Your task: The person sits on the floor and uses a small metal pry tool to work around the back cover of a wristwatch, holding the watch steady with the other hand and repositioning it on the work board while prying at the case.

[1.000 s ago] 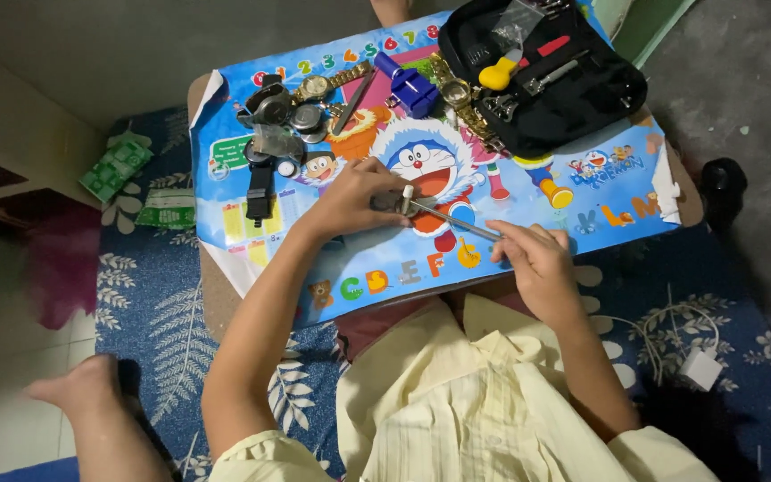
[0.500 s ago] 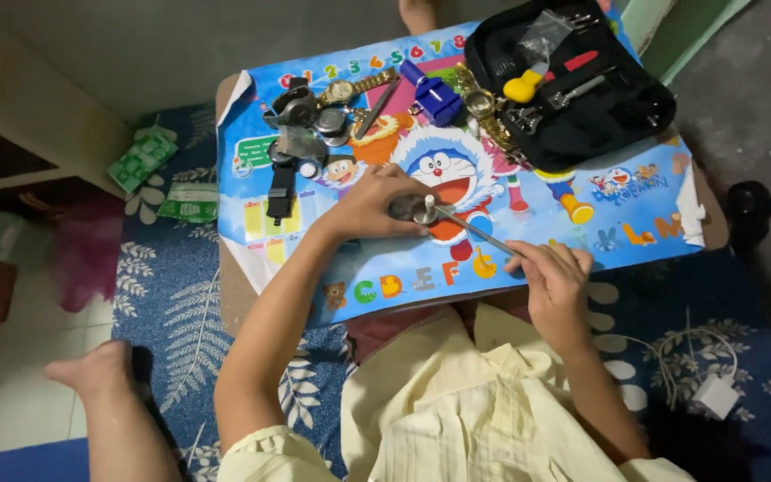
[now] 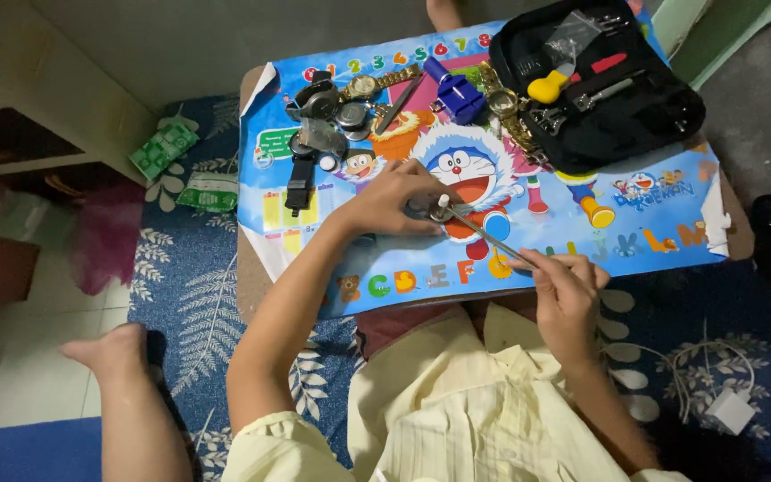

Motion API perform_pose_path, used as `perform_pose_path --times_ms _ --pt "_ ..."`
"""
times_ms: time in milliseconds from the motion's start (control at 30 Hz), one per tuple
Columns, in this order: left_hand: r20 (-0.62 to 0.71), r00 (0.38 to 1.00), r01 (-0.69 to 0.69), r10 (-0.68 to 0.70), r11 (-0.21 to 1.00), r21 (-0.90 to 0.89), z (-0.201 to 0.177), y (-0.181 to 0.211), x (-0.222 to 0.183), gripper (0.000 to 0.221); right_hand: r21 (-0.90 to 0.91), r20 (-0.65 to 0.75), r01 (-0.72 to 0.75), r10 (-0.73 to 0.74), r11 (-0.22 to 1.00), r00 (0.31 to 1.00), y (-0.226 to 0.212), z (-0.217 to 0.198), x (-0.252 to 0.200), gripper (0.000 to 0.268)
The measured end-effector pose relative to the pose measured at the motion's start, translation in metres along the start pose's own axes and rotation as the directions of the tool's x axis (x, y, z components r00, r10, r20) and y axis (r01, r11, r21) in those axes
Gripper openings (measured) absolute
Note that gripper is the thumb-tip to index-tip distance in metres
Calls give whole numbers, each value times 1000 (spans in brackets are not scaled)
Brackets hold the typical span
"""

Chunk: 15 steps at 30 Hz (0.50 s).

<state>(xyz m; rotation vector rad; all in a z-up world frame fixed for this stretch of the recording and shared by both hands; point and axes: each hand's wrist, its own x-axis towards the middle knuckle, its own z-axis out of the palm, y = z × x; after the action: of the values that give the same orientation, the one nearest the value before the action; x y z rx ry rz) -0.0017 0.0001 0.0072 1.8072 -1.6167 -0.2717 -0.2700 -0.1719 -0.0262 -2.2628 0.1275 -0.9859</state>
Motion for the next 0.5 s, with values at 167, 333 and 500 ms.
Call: perform_pose_path --times_ms 167,333,500 --pt "-16 1000 -15 17 994 113 14 -22 0 62 74 -30 -47 49 996 998 -7 2 0 28" --pt "-28 999 29 -26 990 140 13 -18 3 65 103 -36 -68 72 992 997 -8 0 2 31" --pt "-22 999 30 -28 993 111 11 -17 2 62 102 -30 -25 28 995 999 -19 -2 5 27"
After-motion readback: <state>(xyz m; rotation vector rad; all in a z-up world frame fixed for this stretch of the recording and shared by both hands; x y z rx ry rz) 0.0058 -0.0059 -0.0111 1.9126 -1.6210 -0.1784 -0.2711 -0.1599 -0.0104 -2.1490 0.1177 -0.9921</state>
